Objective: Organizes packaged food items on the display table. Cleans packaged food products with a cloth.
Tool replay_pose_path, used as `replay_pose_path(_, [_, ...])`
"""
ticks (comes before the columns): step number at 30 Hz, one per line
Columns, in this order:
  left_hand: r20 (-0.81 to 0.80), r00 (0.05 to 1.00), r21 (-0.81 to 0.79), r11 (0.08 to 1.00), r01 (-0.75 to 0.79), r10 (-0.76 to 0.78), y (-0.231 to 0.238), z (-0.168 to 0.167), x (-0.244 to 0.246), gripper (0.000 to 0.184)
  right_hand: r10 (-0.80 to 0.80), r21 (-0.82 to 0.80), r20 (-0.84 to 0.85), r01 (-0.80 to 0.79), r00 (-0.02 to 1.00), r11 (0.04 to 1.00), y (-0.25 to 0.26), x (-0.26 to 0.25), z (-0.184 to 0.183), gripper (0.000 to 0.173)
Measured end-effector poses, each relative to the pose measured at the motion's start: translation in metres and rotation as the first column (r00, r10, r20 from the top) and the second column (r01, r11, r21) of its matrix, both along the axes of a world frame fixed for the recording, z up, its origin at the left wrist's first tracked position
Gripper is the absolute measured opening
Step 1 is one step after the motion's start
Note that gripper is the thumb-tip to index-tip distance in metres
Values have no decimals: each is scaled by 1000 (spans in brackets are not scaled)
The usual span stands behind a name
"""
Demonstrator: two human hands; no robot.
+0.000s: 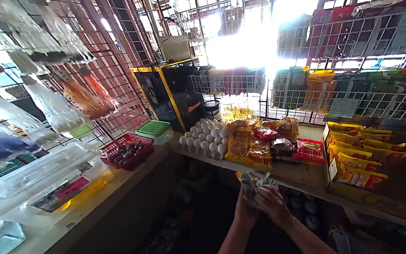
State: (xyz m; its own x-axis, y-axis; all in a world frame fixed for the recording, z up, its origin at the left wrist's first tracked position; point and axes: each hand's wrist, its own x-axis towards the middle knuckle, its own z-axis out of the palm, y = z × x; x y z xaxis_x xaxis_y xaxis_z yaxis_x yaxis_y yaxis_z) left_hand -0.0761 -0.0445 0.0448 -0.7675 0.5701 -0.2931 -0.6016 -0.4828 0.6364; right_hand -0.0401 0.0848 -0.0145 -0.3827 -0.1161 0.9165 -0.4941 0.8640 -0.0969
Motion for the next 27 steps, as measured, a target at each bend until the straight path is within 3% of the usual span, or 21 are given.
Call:
replay_pose_path(3, [42, 999, 60, 998, -5, 2, -4, -22, -16, 49, 120, 65, 154, -131, 981, 989, -6, 13, -12, 15])
replay_pose_path(6, [-63, 994, -82, 992, -94, 89, -9, -42, -30, 29, 131, -163, 279, -87, 951, 983, 4, 29, -14, 16])
replay_pose_path(8, [-202, 977, -167, 980, -109, 74, -19, -49, -34, 42, 76, -373, 279, 35, 957, 927, 12, 36, -7, 29])
replay_pose_path(10, [-313, 949, -177, 984, -25, -32, -28, -51, -31, 65, 63, -456, 274, 72, 960, 887, 14, 39, 10, 43])
replay_pose_path(12, [-453, 874, -249, 966, 68, -178, -30, -50, -15, 70, 98, -310, 320, 7, 942, 951, 4, 39, 19, 46])
replay_pose_path(13, [-541, 790, -368, 926, 86, -289, -33, -49, -5, 62, 105, -172, 346, -47, 932, 984, -1, 33, 21, 41])
replay_pose_path(14, [-564, 716, -536, 842, 62, -412, -34, -45, 5, 42, 111, -54, 370, -98, 923, 994, -5, 24, 23, 35])
replay_pose_path(15, [-527, 663, -662, 746, 72, -532, -33, -40, 10, 33, 116, 13, 395, -132, 911, 991, -4, 16, 27, 31])
replay_pose_path(16, [-521, 645, -680, 729, 83, -559, -29, -38, 13, 32, 125, 29, 441, -153, 889, 988, -1, 8, 34, 29])
replay_pose_path(18, [-550, 674, -565, 814, 133, -492, -22, -40, 15, 47, 159, -72, 651, -148, 742, 986, 6, -3, 56, 29])
replay_pose_path(21, [-566, 642, -527, 826, 199, -516, -26, -39, 15, 67, 265, -262, 944, -44, 195, 964, 33, -27, 83, 37])
replay_pose_path(22, [-590, 612, -526, 826, 203, -526, -31, -43, 14, 69, 275, -272, 959, -47, 70, 961, 46, -35, 79, 38])
replay_pose_path(23, [-616, 598, -506, 840, 198, -512, -36, -47, 13, 69, 255, -254, 967, -57, 9, 965, 58, -39, 72, 38])
replay_pose_path(24, [-640, 610, -462, 868, 181, -467, -40, -52, 10, 70, 231, -231, 973, -37, 10, 972, 69, -39, 71, 36])
replay_pose_path(25, [-646, 648, -410, 900, 149, -402, -44, -55, 7, 69, 224, -226, 971, 17, 85, 974, 76, -34, 76, 34])
replay_pose_path(27, [-572, 781, -313, 947, 75, -251, -47, -58, 4, 63, 280, -354, 882, 141, 379, 925, 77, -19, 96, 32])
